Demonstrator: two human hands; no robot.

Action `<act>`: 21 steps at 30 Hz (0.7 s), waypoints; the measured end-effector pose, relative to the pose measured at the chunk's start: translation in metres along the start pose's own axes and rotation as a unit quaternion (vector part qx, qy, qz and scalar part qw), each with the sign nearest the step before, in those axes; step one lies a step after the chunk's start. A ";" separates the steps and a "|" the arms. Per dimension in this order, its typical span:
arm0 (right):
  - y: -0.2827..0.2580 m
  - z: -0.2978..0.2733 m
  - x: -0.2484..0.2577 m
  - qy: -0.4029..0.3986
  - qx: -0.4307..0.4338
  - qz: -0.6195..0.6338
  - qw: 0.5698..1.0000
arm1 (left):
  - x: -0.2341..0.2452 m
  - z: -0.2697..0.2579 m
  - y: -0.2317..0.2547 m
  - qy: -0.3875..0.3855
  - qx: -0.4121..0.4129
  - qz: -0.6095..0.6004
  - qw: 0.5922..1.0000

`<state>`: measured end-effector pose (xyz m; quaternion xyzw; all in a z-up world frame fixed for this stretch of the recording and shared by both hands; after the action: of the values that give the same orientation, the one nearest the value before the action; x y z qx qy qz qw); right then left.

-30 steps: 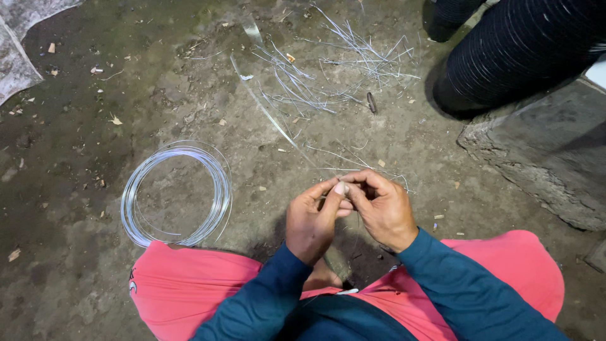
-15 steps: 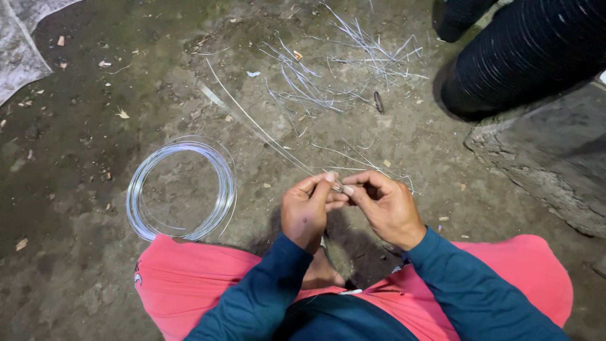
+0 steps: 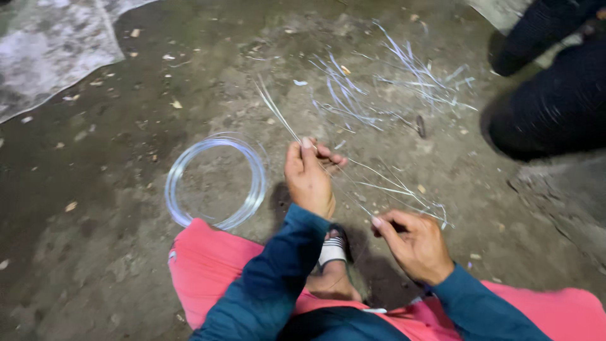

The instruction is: The person sits on the ground and uses pliers to cut a long coil of thin metal wire into short segments. They repeatedly pull wire from the coil, cut it, and drop the pieces onto the floor.

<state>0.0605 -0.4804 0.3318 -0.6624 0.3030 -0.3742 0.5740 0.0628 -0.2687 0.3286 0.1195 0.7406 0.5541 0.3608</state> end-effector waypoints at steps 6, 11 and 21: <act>0.008 -0.004 -0.003 -0.042 0.036 -0.061 0.997 | 0.013 0.041 0.021 0.058 -0.069 -0.058 0.994; 0.011 -0.003 -0.005 -0.076 0.038 -0.084 0.993 | 0.020 0.051 0.025 0.082 -0.089 -0.045 0.992; 0.018 -0.002 -0.007 -0.099 -0.024 -0.087 0.991 | 0.031 0.056 0.038 0.083 -0.128 -0.025 0.988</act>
<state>0.0556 -0.4790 0.3135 -0.7337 0.1951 -0.3478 0.5501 0.0698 -0.1966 0.3433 0.0075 0.6936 0.6435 0.3239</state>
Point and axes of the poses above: each hand's wrist, its own z-axis towards the middle knuckle, its own x-axis out of the back of the hand, y = z × x, the point moved 3 cm from there along z, towards the middle knuckle, and after that the axes turned 12 degrees about z, right-handed, at the moved point
